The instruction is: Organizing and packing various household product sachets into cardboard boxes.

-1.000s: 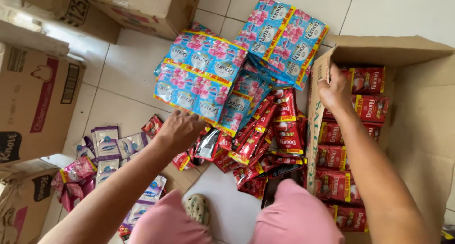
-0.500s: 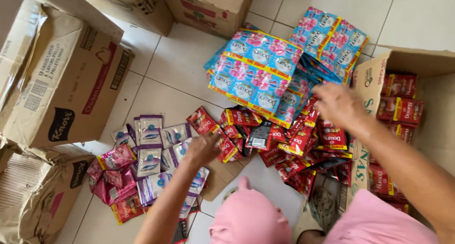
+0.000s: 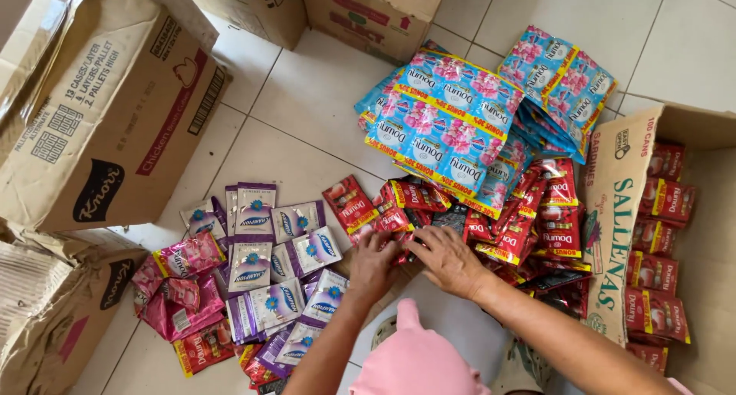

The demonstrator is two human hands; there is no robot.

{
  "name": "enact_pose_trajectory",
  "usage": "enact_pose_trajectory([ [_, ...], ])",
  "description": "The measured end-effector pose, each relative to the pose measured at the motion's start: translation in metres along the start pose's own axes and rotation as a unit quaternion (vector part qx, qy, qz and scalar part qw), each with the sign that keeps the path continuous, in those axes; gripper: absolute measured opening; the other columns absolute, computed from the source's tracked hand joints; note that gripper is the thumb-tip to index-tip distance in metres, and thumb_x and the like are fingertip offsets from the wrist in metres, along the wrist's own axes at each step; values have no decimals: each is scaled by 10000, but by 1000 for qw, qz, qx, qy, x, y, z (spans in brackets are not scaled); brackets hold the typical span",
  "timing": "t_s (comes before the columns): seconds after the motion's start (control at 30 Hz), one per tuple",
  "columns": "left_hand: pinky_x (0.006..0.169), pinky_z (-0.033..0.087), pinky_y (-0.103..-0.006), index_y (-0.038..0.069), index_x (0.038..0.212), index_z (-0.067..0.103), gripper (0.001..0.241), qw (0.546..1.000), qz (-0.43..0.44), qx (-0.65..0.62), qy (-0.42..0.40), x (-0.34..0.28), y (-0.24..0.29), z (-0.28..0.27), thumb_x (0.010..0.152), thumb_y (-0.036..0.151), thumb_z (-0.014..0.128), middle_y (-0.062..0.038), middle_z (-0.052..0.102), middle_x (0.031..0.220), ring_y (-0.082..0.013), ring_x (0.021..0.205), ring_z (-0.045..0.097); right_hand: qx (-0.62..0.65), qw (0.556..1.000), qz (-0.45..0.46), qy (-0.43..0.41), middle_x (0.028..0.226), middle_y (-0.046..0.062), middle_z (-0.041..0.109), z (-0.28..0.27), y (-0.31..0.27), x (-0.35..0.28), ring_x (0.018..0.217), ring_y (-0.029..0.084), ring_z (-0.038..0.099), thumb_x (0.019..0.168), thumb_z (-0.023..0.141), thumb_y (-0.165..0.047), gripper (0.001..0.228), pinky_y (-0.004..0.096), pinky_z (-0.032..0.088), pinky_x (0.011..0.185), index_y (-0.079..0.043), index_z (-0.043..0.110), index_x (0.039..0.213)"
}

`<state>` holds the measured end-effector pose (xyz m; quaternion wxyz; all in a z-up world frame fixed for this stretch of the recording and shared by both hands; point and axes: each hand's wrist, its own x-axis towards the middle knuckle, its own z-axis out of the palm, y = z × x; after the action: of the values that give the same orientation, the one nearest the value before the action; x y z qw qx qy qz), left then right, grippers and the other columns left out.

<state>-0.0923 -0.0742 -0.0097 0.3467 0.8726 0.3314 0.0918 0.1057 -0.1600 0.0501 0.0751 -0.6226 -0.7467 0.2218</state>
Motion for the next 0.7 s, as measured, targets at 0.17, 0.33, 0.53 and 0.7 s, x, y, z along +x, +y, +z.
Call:
enact_pose_trajectory([
  [0.17,911,530,-423,81,1057,664,321,984,39,-175,-8,-19,-6,-68,739,71,705,-124,666,1203,-328,1111,637,22,999,16,26,1342,163,527,-3,-18,19,1303,390,445,677,819,-170,673,555,326,1082,-117,586,1306],
  [0.33,805,563,-340,17,911,600,189,941,13,-337,-7,-30,-18,-107,723,3,617,-112,688,1111,-256,989,694,113,988,-1,103,1155,118,655,2,-42,26,1182,304,598,756,779,-127,479,530,381,1112,-114,650,1217],
  [0.53,788,532,-329,8,849,594,142,930,-5,-366,13,-13,-8,-148,733,7,676,-112,696,1088,-233,975,662,283,958,30,46,955,109,715,-36,-58,26,919,290,713,844,712,-77,275,381,571,801,-49,678,1115],
  [0.7,951,564,-372,52,981,654,188,953,-10,-278,123,19,9,-159,853,126,771,-104,710,1178,-259,1154,693,339,938,62,49,968,103,756,-60,-26,42,879,188,741,941,669,-113,185,324,583,777,-1,711,1082],
])
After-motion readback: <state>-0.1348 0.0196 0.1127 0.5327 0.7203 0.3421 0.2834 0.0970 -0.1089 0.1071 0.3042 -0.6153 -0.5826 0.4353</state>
